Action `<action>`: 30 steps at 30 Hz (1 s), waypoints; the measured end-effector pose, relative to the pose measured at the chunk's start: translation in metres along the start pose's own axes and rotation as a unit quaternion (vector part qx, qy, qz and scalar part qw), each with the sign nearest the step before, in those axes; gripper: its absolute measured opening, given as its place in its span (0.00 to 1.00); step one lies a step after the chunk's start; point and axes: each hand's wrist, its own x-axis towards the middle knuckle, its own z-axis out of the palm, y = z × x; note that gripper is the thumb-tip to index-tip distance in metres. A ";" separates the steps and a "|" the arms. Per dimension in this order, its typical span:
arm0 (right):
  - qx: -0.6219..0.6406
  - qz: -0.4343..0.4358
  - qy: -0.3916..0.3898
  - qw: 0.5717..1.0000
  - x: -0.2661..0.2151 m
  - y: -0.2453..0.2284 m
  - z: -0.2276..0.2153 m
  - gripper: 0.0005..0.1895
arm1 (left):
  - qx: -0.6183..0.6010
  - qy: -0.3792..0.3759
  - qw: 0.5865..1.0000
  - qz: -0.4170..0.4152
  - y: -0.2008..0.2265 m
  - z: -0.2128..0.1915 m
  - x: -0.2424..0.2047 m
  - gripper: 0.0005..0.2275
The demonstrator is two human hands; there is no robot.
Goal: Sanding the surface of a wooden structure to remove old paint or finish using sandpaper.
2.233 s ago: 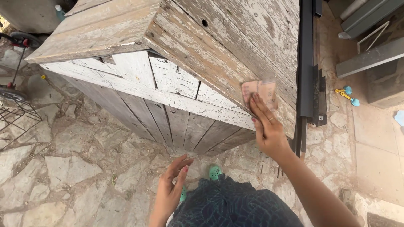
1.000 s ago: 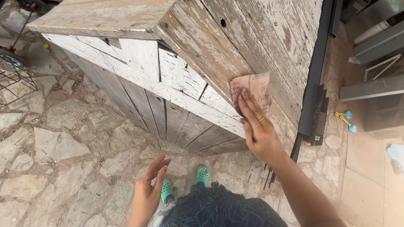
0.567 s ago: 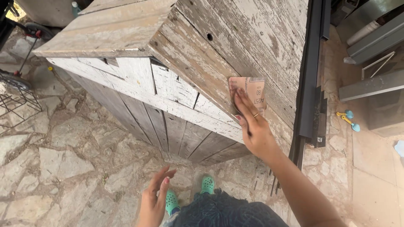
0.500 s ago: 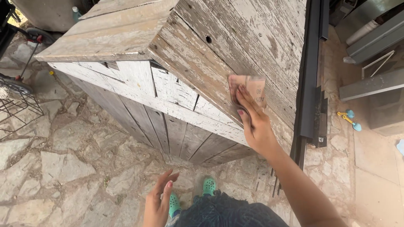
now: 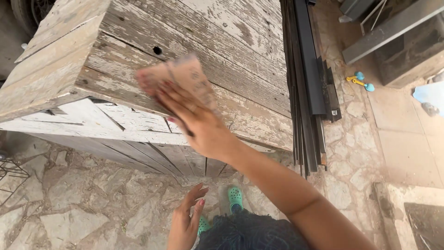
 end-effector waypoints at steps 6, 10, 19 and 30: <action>0.038 0.387 -0.004 0.921 -0.139 0.049 -0.045 0.31 | 0.008 -0.027 0.995 -0.091 -0.040 -0.011 -0.001 0.25; 0.010 0.386 0.111 0.916 -0.140 0.055 -0.021 0.23 | -0.015 -0.016 0.990 -0.140 -0.039 -0.012 -0.002 0.24; -0.056 0.108 0.018 0.992 -0.022 -0.006 0.012 0.32 | 0.072 -0.126 0.989 -0.013 -0.003 -0.006 0.020 0.24; -0.097 0.445 0.108 0.884 -0.217 0.030 -0.006 0.24 | 0.117 -0.057 0.970 -0.206 -0.058 -0.050 -0.001 0.26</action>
